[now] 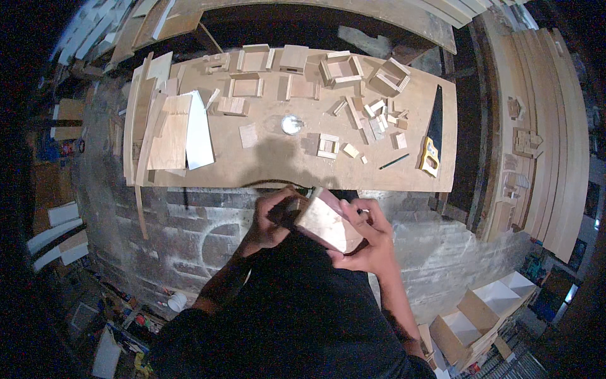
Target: The person saws a wooden piece using a handsaw, applies glue to wooden components using a stick, and joins the pieces together on a workbench.
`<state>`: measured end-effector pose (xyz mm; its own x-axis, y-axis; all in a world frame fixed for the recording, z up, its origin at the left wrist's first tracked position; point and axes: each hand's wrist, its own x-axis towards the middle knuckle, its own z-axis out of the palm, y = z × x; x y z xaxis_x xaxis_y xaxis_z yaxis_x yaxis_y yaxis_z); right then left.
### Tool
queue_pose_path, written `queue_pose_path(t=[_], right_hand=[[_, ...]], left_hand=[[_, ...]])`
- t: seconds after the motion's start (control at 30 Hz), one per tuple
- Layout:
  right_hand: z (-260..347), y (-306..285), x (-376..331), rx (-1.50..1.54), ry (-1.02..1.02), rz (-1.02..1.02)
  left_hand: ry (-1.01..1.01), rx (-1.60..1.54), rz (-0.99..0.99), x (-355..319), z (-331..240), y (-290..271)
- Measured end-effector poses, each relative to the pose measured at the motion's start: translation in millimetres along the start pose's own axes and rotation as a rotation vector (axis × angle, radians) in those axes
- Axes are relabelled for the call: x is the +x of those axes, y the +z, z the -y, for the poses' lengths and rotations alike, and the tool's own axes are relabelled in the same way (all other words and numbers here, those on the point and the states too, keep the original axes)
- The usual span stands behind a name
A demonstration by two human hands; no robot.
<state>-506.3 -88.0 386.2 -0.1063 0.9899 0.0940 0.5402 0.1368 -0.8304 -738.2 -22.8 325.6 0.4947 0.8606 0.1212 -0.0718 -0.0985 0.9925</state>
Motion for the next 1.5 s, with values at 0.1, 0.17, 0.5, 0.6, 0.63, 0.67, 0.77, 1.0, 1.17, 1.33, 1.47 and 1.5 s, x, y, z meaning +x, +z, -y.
queue_pose_path(t=[0.1, 0.17, 0.5, 0.6, 0.63, 0.67, 0.77, 1.0, 1.17, 1.33, 1.47, 1.5], right_hand=[[-19, 3, -14, 0.008, 0.020, -0.027], [-2, 12, -2, 0.000, -0.025, -0.037], [-4, 19, 9, 0.104, -0.042, -0.065], [-30, 16, -7, 0.096, 0.014, -0.062], [-27, 19, -4, 0.065, 0.022, -0.090], [-20, 19, 1, 0.086, 0.021, -0.090], [-17, 16, 8, 0.091, -0.047, -0.097], [-66, -1, -29, 0.058, 0.193, -0.185], [-41, 13, 0, 0.063, 0.137, -0.148], [-40, 29, 6, 0.144, 0.095, -0.124], [-44, 32, 16, 0.015, 0.113, -0.155], [-41, 32, 19, 0.004, 0.148, -0.188]], left_hand=[[-0.016, -0.020, -0.054, -2, 0, 1], [-0.059, -0.048, 0.017, -7, 9, 6], [0.077, -0.070, -0.054, 6, -10, -2], [-0.224, -0.128, 0.005, -3, -8, 8], [-0.099, -0.071, -0.006, -3, 5, 17], [-0.039, -0.107, -0.010, 0, 5, 18], [0.083, -0.180, -0.061, 11, 4, 8], [-0.023, 0.156, -0.214, 5, 35, -16], [-0.275, -0.087, -0.117, 12, 28, -4], [-0.413, -0.434, 0.003, 11, 21, 4], [-0.414, -0.376, 0.140, 12, 2, -5], [-0.383, -0.430, 0.076, 12, 7, -1]])
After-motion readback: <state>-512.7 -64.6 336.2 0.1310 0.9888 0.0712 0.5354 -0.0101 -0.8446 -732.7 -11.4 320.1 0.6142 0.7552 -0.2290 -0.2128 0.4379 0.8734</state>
